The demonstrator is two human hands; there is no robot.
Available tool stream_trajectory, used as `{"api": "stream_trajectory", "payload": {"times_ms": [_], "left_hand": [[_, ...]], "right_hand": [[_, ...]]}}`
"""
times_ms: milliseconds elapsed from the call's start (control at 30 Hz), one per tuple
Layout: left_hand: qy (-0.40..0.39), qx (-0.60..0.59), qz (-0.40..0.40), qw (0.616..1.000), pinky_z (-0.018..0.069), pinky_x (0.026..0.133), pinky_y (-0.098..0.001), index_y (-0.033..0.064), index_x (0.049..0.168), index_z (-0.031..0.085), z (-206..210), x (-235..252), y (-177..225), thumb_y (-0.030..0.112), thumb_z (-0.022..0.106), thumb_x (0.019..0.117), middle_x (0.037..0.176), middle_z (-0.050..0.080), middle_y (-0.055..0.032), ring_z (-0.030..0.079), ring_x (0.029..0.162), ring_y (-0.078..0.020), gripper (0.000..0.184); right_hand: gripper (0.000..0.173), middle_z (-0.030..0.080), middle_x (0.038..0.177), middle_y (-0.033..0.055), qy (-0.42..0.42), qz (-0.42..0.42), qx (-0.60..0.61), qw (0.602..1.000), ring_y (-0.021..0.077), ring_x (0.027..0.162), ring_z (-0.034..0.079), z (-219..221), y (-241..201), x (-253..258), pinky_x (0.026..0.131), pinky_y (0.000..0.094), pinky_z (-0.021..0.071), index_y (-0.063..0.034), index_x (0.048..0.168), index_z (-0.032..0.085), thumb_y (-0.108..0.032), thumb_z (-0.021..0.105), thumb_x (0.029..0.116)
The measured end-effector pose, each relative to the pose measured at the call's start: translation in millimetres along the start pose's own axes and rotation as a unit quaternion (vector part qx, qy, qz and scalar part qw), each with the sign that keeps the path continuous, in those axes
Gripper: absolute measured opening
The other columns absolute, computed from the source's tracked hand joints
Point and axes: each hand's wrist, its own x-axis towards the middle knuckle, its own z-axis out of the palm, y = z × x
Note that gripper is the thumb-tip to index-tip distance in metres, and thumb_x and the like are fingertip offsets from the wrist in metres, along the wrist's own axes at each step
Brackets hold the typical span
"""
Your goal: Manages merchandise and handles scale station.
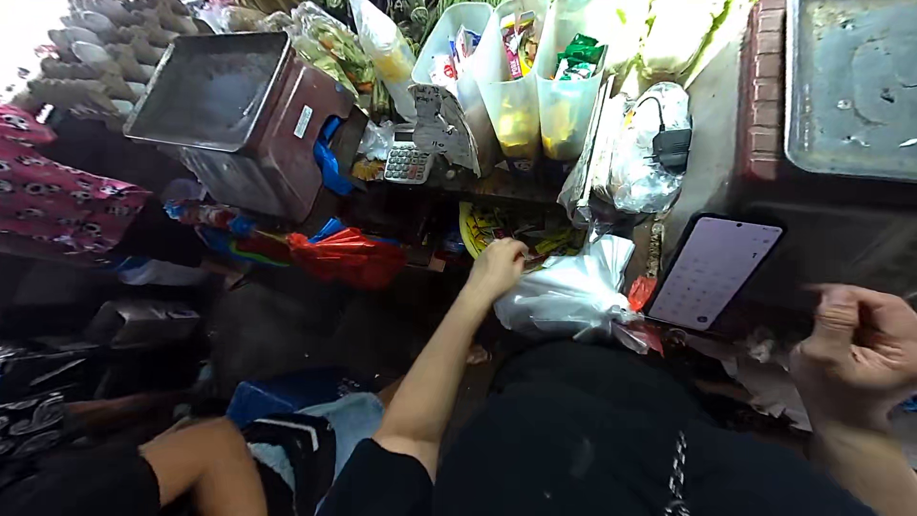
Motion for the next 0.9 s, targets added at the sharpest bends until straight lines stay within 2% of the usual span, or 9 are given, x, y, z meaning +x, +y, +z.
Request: {"api": "stream_trajectory", "payload": {"times_ms": [133,233,300,400,467,567,633,733,900], "left_hand": [[-0.078,0.036,-0.143,0.986,0.0382,0.114,-0.0598,-0.004,0.132,0.063,24.2,42.9,-45.9,0.028,0.068,0.0973,0.142,0.054,-0.0274,0.048,0.137,-0.0436,0.047],[-0.124,0.104,-0.175,0.971,0.0292,0.116,-0.065,-0.0051,0.142,0.054,44.1,73.8,-50.6,0.056,0.067,0.0931,0.151,0.045,-0.0299,0.038,0.144,-0.0462,0.079],[-0.138,0.126,-0.192,0.964,0.0288,0.114,-0.0687,-0.0045,0.145,0.05,53.9,89.1,-51.0,0.06,0.066,0.0921,0.153,0.042,-0.0301,0.034,0.146,-0.0474,0.085],[-0.164,0.118,-0.213,0.956,0.0369,0.107,-0.0705,-0.0001,0.147,0.049,45.4,98.9,-40.6,0.03,0.077,0.0889,0.142,0.053,-0.0308,0.045,0.136,-0.05,0.071],[-0.215,0.135,-0.222,0.941,0.0419,0.103,-0.0696,0.0015,0.149,0.046,29.8,100.9,-30.5,0.015,0.08,0.081,0.134,0.058,-0.0313,0.054,0.126,-0.0503,0.077],[-0.233,0.133,-0.203,0.942,0.049,0.096,-0.0672,0.0007,0.141,0.054,14.0,103.9,-19.6,0.007,0.08,0.0792,0.131,0.06,-0.0297,0.058,0.123,-0.0488,0.067],[-0.173,0.051,-0.2,0.963,0.047,0.102,-0.0663,-0.0039,0.139,0.055,18.9,109.9,-16.8,0.007,0.078,0.0839,0.14,0.051,-0.0325,0.049,0.132,-0.0504,0.06],[-0.106,-0.039,-0.229,0.967,0.0468,0.103,-0.0645,-0.0048,0.123,0.066,50.7,123.8,-21.1,0.044,0.062,0.0984,0.135,0.058,-0.0304,0.055,0.129,-0.0456,0.055],[-0.046,-0.057,-0.287,0.955,0.0279,0.117,-0.0678,0.0035,0.145,0.054,83.4,146.8,-17.1,0.065,0.058,0.0919,0.157,0.036,-0.0304,0.03,0.148,-0.0475,0.082]], "right_hand": [[0.035,0.069,0.101,0.0313,0.028,-0.025,-0.093,0.995,0.0281,0.103,0.067,10.0,26.6,-16.3,0.098,0.0276,0.0479,0.0144,0.108,0.067,-0.015,0.047,0.1067],[0.038,0.068,0.102,0.0308,0.003,-0.027,-0.09,0.996,0.0311,0.104,0.065,12.5,29.4,-19.8,0.101,0.033,0.0462,0.0126,0.109,0.067,-0.018,0.045,0.1081],[0.04,0.067,0.1,0.0306,-0.01,-0.042,-0.102,0.994,0.0315,0.102,0.065,10.1,33.1,-19.5,0.099,0.0335,0.0469,0.0121,0.11,0.066,-0.021,0.044,0.1092],[0.043,0.067,0.1,0.0307,-0.018,-0.065,-0.143,0.987,0.0341,0.102,0.064,8.7,36.9,-20.7,0.099,0.0356,0.0454,0.01,0.112,0.065,-0.027,0.042,0.1092],[0.045,0.066,0.099,0.0291,-0.01,-0.069,-0.158,0.985,0.0336,0.102,0.064,11.2,38.1,-21.6,0.099,0.0359,0.0444,0.0082,0.111,0.064,-0.031,0.042,0.1094],[0.043,0.065,0.097,0.028,-0.002,-0.065,-0.173,0.983,0.033,0.099,0.063,13.9,38.2,-22.2,0.097,0.0371,0.0447,0.0073,0.111,0.063,-0.031,0.042,0.1086],[0.044,0.066,0.097,0.0272,0.003,-0.066,-0.175,0.982,0.0323,0.098,0.063,15.1,40.1,-22.8,0.096,0.0362,0.0448,0.0065,0.11,0.064,-0.031,0.042,0.1086],[0.045,0.065,0.094,0.0261,0.002,-0.067,-0.183,0.981,0.032,0.096,0.063,15.2,40.3,-23.8,0.095,0.0371,0.0453,0.0053,0.109,0.064,-0.033,0.041,0.1088],[0.043,0.064,0.091,0.026,-0.006,-0.065,-0.203,0.977,0.0334,0.094,0.062,14.0,40.2,-23.0,0.094,0.0387,0.0452,0.0048,0.105,0.064,-0.031,0.042,0.1076]]}}
